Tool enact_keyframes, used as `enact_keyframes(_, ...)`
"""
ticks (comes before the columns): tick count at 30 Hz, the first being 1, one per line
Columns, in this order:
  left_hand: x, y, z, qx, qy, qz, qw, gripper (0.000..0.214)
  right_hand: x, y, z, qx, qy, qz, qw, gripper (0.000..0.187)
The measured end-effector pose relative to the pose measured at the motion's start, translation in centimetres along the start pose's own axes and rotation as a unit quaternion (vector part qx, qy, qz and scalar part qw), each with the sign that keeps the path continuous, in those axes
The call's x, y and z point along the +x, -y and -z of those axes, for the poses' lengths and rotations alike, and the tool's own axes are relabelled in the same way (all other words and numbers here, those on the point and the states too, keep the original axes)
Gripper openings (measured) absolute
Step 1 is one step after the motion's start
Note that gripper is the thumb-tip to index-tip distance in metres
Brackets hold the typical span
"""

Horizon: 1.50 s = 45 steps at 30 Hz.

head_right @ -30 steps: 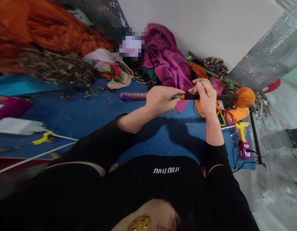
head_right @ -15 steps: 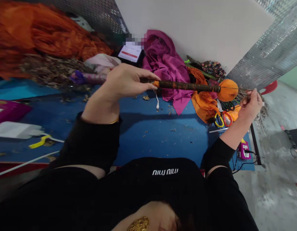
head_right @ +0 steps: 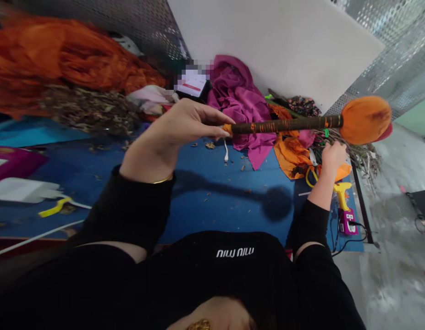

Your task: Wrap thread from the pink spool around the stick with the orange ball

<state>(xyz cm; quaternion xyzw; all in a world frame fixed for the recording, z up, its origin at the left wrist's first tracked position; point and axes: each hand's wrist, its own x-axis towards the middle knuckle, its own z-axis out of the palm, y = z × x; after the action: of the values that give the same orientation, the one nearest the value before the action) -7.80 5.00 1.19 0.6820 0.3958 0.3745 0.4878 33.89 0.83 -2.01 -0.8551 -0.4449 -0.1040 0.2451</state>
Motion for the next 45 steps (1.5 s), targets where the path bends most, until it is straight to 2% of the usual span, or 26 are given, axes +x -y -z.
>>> enact_keyframes(2, 0.0, -0.2, -1.2, -0.067, -0.021, -0.011, 0.997, 0.027, -1.1, 2.1, 0.3, 0.014, -0.015, 0.018, 1.0, 0.033)
enact_keyframes(4, 0.0, -0.3, -2.5, -0.108, -0.033, -0.002, 0.994, 0.032, -2.7, 4.8, 0.3, 0.136, 0.018, 0.118, 0.983, 0.031)
enact_keyframes(5, 0.0, -0.4, -3.1, -0.128, -0.033, 0.004, 0.991, 0.034, -3.8, 6.2, 0.0, 0.226, 0.048, 0.183, 0.955, 0.03)
enact_keyframes(7, -0.1, -0.5, -4.1, -0.169, -0.036, 0.012, 0.985, 0.035, -6.4, 9.1, -1.0, 0.383, 0.104, 0.282, 0.874, 0.035)
enact_keyframes(9, -0.2, -0.6, -4.7, -0.212, -0.031, 0.019, 0.977, 0.033, -9.1, 11.3, -2.2, 0.489, 0.166, 0.299, 0.802, 0.049)
enact_keyframes(11, -0.2, -0.6, -5.0, -0.249, -0.022, 0.026, 0.968, 0.03, -11.3, 12.6, -2.9, 0.534, 0.216, 0.286, 0.766, 0.057)
enact_keyframes(12, -0.2, -0.6, -5.1, -0.261, -0.02, 0.029, 0.965, 0.028, -12.1, 13.0, -2.9, 0.537, 0.23, 0.276, 0.763, 0.053)
enact_keyframes(14, -0.1, -0.6, -5.1, -0.27, -0.023, 0.034, 0.962, 0.026, -12.9, 13.1, -2.2, 0.525, 0.216, 0.263, 0.78, 0.041)
enact_keyframes(16, 0.1, -0.5, -5.1, -0.27, -0.026, 0.036, 0.962, 0.025, -13.1, 13.0, -0.9, 0.517, 0.149, 0.265, 0.8, 0.041)
enact_keyframes(17, 0.2, -0.4, -5.2, -0.273, -0.026, 0.036, 0.961, 0.024, -13.2, 12.9, -0.4, 0.523, 0.107, 0.272, 0.801, 0.041)
enact_keyframes(19, 0.4, -0.2, -5.6, -0.284, -0.021, 0.041, 0.958, 0.023, -13.2, 13.0, 0.3, 0.554, 0.054, 0.295, 0.777, 0.036)
enact_keyframes(20, 0.5, 0.0, -5.8, -0.289, -0.017, 0.045, 0.956, 0.023, -13.2, 13.1, 0.3, 0.576, 0.053, 0.307, 0.756, 0.036)
enact_keyframes(22, 0.7, 0.2, -6.4, -0.289, -0.012, 0.056, 0.956, 0.022, -13.3, 13.4, -0.2, 0.622, 0.082, 0.309, 0.715, 0.042)
enact_keyframes(24, 0.8, 0.3, -7.0, -0.279, -0.001, 0.066, 0.958, 0.018, -13.5, 13.8, -0.8, 0.661, 0.11, 0.271, 0.691, 0.049)
enact_keyframes(29, 0.9, 0.6, -8.1, -0.248, 0.018, 0.11, 0.962, 0.027, -13.6, 14.1, -0.6, 0.69, 0.148, 0.082, 0.704, 0.05)
enact_keyframes(32, 0.9, 1.0, -8.6, -0.205, -0.003, 0.102, 0.974, 0.03, -13.7, 14.2, 0.3, 0.686, 0.161, 0.029, 0.709, 0.045)
enact_keyframes(37, 0.9, 1.9, -9.4, -0.167, -0.017, 0.06, 0.984, 0.024, -14.3, 14.3, 1.0, 0.659, 0.172, 0.019, 0.732, 0.041)
enact_keyframes(41, 1.1, 2.5, -9.6, -0.151, -0.016, 0.034, 0.988, 0.021, -14.7, 14.3, 0.9, 0.655, 0.169, 0.029, 0.736, 0.04)
enact_keyframes(43, 1.2, 2.9, -9.4, -0.127, -0.023, 0.014, 0.992, 0.022, -14.8, 14.2, 1.0, 0.651, 0.163, 0.055, 0.739, 0.041)
enact_keyframes(45, 1.3, 3.2, -9.2, -0.091, -0.032, -0.006, 0.995, 0.025, -14.5, 13.9, 1.2, 0.636, 0.149, 0.121, 0.747, 0.04)
